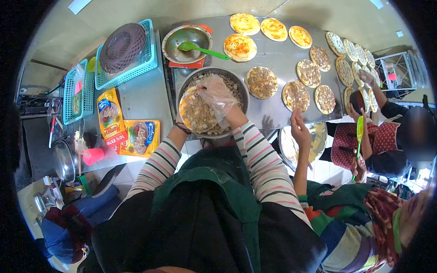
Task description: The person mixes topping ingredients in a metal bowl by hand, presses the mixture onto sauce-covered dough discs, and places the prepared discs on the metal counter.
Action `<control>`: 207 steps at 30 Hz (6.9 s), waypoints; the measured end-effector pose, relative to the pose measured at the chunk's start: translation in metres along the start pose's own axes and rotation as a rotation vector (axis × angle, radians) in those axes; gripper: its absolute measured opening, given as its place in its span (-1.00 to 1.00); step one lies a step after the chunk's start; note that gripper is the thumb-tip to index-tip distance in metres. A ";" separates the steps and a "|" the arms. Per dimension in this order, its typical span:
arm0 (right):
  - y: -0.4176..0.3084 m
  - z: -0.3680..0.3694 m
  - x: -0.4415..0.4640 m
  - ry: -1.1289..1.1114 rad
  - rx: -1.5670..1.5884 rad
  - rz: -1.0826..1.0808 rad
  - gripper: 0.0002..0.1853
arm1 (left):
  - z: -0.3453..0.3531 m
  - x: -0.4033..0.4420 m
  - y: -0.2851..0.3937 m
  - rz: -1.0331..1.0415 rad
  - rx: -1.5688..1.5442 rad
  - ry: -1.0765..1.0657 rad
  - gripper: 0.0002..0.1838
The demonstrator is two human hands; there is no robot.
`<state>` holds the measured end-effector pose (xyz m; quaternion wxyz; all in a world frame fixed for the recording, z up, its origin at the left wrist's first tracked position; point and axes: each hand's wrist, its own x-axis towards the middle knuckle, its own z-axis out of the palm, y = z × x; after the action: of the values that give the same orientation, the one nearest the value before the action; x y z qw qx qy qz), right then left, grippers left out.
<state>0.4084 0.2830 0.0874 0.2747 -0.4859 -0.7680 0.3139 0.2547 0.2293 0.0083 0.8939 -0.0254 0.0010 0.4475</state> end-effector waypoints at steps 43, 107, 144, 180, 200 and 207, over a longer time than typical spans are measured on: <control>0.253 -0.269 -0.022 0.023 1.518 0.652 -0.03 | 0.001 0.327 -0.103 -0.005 0.394 0.377 -0.49; 0.021 -0.162 -0.092 0.040 1.249 0.672 -0.38 | 0.087 0.066 -0.063 0.147 -0.030 0.185 -0.31; 0.303 -0.275 -0.010 0.173 0.466 0.660 -0.75 | 0.057 0.045 -0.019 0.541 0.186 0.357 -0.27; 0.316 -0.237 -0.013 0.031 -0.232 0.333 -0.77 | 0.065 0.052 -0.034 0.604 0.178 0.443 -0.33; 0.258 -0.182 -0.055 0.241 -0.368 0.160 -0.82 | 0.050 0.062 -0.056 0.524 0.118 0.457 -0.36; 0.294 -0.150 -0.068 -0.105 -0.857 0.095 -0.85 | 0.064 0.022 -0.050 0.634 0.137 0.469 -0.37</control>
<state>0.7121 0.3505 -0.0431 -0.0061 -0.5743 -0.8186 0.0033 0.3067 0.2196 0.0737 0.6866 -0.0657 0.2426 0.6822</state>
